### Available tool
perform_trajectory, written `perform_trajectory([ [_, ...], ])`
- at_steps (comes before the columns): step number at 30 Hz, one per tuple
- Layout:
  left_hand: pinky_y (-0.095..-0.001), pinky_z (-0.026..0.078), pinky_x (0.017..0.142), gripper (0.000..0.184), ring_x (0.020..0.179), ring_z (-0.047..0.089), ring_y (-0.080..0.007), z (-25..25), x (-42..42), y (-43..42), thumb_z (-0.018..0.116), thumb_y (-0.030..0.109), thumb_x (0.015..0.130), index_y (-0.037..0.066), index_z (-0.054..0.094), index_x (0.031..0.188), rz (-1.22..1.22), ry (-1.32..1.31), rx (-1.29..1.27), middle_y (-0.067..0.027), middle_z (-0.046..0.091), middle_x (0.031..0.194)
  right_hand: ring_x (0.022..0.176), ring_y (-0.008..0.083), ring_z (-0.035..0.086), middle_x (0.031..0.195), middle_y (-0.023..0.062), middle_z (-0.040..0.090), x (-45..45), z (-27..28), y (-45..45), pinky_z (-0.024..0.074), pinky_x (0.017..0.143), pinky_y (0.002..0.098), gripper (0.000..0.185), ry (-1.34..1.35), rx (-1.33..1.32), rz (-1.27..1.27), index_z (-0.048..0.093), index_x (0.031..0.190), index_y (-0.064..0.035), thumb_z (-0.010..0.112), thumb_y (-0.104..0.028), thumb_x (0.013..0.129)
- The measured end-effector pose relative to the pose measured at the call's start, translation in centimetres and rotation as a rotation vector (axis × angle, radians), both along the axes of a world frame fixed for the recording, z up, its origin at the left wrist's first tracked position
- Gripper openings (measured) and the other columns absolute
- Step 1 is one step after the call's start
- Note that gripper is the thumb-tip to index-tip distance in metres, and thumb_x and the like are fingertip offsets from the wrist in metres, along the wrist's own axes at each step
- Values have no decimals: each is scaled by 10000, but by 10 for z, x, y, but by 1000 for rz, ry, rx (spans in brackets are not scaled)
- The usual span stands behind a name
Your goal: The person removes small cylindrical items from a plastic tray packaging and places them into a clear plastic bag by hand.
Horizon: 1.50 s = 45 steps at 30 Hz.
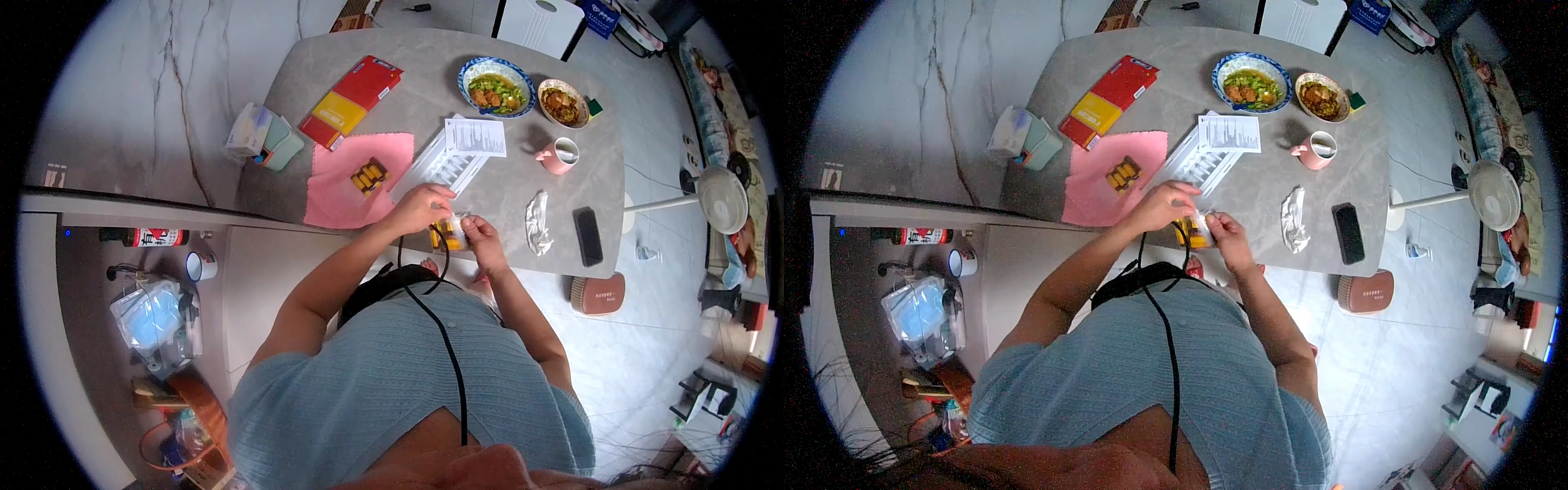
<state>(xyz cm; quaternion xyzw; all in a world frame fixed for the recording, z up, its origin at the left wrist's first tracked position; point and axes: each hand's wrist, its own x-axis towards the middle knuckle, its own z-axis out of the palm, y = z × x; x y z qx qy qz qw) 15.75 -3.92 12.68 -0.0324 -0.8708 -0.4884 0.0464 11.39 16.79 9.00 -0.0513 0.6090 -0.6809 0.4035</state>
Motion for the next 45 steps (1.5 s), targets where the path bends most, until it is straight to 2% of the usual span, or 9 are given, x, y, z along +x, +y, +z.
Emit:
perform_trajectory([
  [8,-329,461,885,164,996,618,-254,-4,3,-3,715,142,725,24,674,832,100,-222,256,-105,661,1057,782,89,545,875,-5,605,3,-6,3,457,718,238,316,-87,-47,-1,615,1020,-50,551,-350,942],
  [14,-341,466,866,152,962,616,-245,0,4,8,719,112,733,3,636,800,103,-16,-12,-103,657,1013,814,100,565,921,19,616,4,-11,0,476,751,256,322,-129,-67,-7,590,1073,-36,555,-328,942],
  [21,-342,463,862,133,979,605,-251,-19,-1,2,688,100,752,0,648,829,-23,34,10,-108,648,1022,814,79,550,913,6,609,3,-9,-2,464,734,233,282,-17,-48,42,585,1074,-33,563,-281,942],
  [24,-305,474,821,145,908,622,-188,-23,-2,-4,689,122,773,7,664,858,-60,-136,125,-80,665,949,808,65,534,900,-9,600,2,-4,-4,452,719,222,260,10,-41,61,588,1073,-45,560,-269,944],
  [26,-254,475,741,160,796,607,-111,-15,-4,-5,688,155,805,10,674,872,23,-489,324,-39,665,845,805,59,527,892,-18,596,-1,5,-5,446,714,217,247,22,-52,50,590,1073,-51,560,-260,944],
  [29,-221,463,672,175,719,577,-68,-4,-3,-3,685,181,824,10,672,860,207,-449,587,-8,649,776,836,89,554,946,4,612,-7,14,-5,460,740,233,257,-33,-1,104,583,1107,-31,586,-217,930],
  [38,-228,471,633,187,693,586,-83,-12,-5,11,706,93,780,2,652,935,365,-291,437,-45,652,747,915,103,558,1043,25,610,-2,14,-14,462,801,264,338,30,-66,115,516,1204,-41,606,-194,917],
  [41,-226,471,662,306,729,578,-65,-7,-2,16,701,77,788,36,609,1077,297,-262,571,-25,653,801,865,92,548,981,13,607,-9,14,-15,454,764,243,284,-26,-37,-5,552,1150,-39,603,-199,920],
  [45,-226,475,691,394,771,594,-73,2,2,17,689,45,792,67,565,1165,232,-347,453,-31,664,836,730,78,498,791,-17,574,-17,7,-15,418,664,219,160,126,-16,-59,612,926,-30,602,-189,920],
])
